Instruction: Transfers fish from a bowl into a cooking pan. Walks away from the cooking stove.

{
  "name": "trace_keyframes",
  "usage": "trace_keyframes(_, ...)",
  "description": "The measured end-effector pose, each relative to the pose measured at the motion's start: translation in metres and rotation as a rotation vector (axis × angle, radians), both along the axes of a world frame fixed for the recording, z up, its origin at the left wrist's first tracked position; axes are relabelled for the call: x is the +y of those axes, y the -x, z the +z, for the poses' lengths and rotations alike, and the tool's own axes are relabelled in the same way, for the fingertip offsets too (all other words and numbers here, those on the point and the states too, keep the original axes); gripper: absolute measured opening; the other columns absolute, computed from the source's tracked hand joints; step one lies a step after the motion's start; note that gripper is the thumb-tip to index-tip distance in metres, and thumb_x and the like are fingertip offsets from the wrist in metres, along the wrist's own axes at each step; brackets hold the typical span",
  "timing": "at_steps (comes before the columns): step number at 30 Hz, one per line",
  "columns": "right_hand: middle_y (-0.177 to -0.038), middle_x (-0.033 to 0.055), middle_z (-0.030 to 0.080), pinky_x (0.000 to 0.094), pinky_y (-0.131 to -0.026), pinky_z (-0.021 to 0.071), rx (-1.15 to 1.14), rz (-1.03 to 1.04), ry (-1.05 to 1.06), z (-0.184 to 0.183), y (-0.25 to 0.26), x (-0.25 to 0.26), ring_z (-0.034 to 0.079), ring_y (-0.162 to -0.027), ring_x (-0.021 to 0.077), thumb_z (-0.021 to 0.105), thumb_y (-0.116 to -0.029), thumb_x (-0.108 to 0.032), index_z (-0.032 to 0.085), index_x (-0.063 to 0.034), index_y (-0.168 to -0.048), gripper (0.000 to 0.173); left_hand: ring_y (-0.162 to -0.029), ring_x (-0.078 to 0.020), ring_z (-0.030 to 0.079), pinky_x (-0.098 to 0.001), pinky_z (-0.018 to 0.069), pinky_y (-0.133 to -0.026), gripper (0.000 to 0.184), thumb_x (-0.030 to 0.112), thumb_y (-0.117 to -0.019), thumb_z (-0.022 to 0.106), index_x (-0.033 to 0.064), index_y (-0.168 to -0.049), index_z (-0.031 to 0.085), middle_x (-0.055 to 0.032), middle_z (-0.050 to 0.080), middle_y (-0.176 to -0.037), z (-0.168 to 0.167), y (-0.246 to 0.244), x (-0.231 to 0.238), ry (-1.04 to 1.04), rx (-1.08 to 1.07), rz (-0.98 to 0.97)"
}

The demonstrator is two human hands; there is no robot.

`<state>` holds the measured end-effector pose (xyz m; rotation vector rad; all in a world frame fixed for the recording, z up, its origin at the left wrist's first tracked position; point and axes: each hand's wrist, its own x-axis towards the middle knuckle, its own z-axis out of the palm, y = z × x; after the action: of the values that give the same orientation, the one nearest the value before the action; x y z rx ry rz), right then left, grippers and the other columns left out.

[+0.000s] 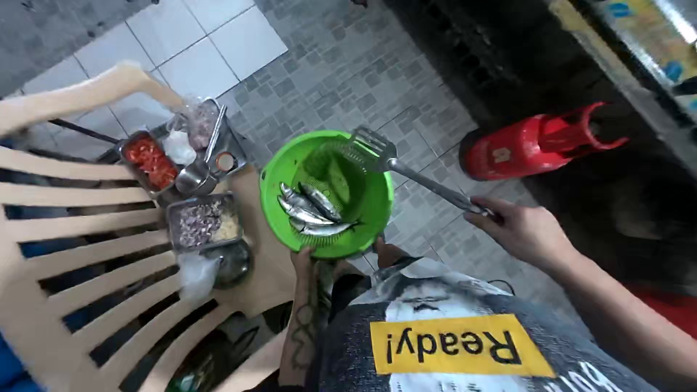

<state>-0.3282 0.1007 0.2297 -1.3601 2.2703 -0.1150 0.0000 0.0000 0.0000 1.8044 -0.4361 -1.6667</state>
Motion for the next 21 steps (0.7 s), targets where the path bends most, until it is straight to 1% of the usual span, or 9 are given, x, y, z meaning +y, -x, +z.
trace_keyframes(2,-0.090,0.0264,0.072,0.0719,-0.068,0.0489,0.125,0.060,0.008,0.007,0.034,-0.002,0.068,-0.077,0.0500,0.061,-0.1050,-0.030,0.066,-0.0134,-0.140,0.039,-0.092,-0.0247,0.064,-0.0414,0.0571,-0.077,0.052,-0.012,-0.0878,0.056,-0.0066,-0.138,0.046,-0.0232,0.061,-0.115,0.029,0.047,-0.022,0.012,0.005,-0.095)
trace_keyframes(3,-0.093,0.0259,0.073,0.0719,-0.068,0.0499,0.174,0.073,-0.011,0.009,0.054,-0.003,0.069,-0.079,0.0507,0.061,-0.1054,-0.030,0.065,-0.0167,-0.141,0.039,-0.094,-0.0256,0.064,-0.0421,0.0571,-0.078,0.052,-0.012,-0.0886,0.056,-0.0057,-0.140,0.046,-0.0238,0.061,-0.117,0.040,0.071,-0.033,0.010,0.013,-0.133)
trace_keyframes(5,-0.095,0.0250,0.074,0.0710,-0.070,0.0508,0.237,0.055,-0.087,0.020,0.097,-0.006,0.070,-0.083,0.0504,0.062,-0.1050,-0.031,0.064,-0.0220,-0.143,0.039,-0.088,-0.0250,0.065,-0.0405,0.0579,-0.070,0.051,-0.012,-0.0884,0.054,-0.0041,-0.138,0.045,-0.0222,0.061,-0.112,0.055,0.121,-0.051,0.012,0.045,-0.195)
trace_keyframes(9,-0.092,0.0199,0.075,0.0659,-0.072,0.0527,0.270,0.064,-0.237,0.037,0.188,-0.011,0.071,-0.085,0.0449,0.062,-0.1045,-0.034,0.066,-0.0293,-0.141,0.037,-0.086,-0.0255,0.065,-0.0395,0.0582,-0.069,0.050,-0.014,-0.0875,0.054,-0.0046,-0.136,0.046,-0.0226,0.061,-0.111,0.091,0.230,-0.074,0.041,0.056,-0.278)
trace_keyframes(11,-0.092,0.0182,0.075,0.0650,-0.076,0.0530,0.214,0.065,-0.287,0.033,0.232,-0.013,0.071,-0.088,0.0426,0.063,-0.1037,-0.037,0.067,-0.0292,-0.139,0.036,-0.085,-0.0260,0.065,-0.0400,0.0579,-0.067,0.050,-0.015,-0.0859,0.054,-0.0048,-0.135,0.047,-0.0229,0.061,-0.110,0.100,0.277,-0.083,0.076,0.036,-0.339)
trace_keyframes(13,-0.097,0.0169,0.076,0.0656,-0.083,0.0521,0.130,0.035,-0.308,0.027,0.278,-0.016,0.070,-0.094,0.0413,0.063,-0.1029,-0.040,0.069,-0.0282,-0.136,0.036,-0.091,-0.0285,0.065,-0.0427,0.0581,-0.071,0.056,-0.016,-0.0853,0.054,-0.0036,-0.139,0.045,-0.0243,0.060,-0.116,0.108,0.321,-0.093,0.117,0.043,-0.401)
trace_keyframes(15,-0.101,0.0164,0.075,0.0662,-0.086,0.0513,0.045,0.009,-0.273,0.018,0.323,-0.016,0.069,-0.098,0.0406,0.064,-0.1027,-0.040,0.070,-0.0271,-0.135,0.035,-0.093,-0.0295,0.066,-0.0434,0.0585,-0.072,0.055,-0.016,-0.0853,0.055,-0.0038,-0.139,0.046,-0.0253,0.060,-0.117,0.119,0.362,-0.103,0.133,0.025,-0.456)
trace_keyframes(18,-0.103,0.0181,0.075,0.0672,-0.089,0.0500,-0.088,-0.021,-0.174,0.002,0.370,-0.016,0.069,-0.099,0.0410,0.065,-0.1028,-0.035,0.071,-0.0208,-0.134,0.035,-0.094,-0.0296,0.067,-0.0433,0.0591,-0.073,0.057,-0.016,-0.0846,0.056,-0.0038,-0.139,0.045,-0.0253,0.061,-0.118,0.130,0.411,-0.121,0.128,0.014,-0.552)
trace_keyframes(21,-0.106,0.0201,0.074,0.0673,-0.092,0.0482,-0.162,-0.081,-0.130,-0.005,0.405,-0.017,0.069,-0.101,0.0415,0.065,-0.1033,-0.033,0.070,-0.0180,-0.135,0.035,-0.093,-0.0284,0.066,-0.0426,0.0584,-0.074,0.054,-0.015,-0.0850,0.056,-0.0047,-0.137,0.047,-0.0245,0.061,-0.116,0.141,0.453,-0.139,0.153,0.006,-0.626)
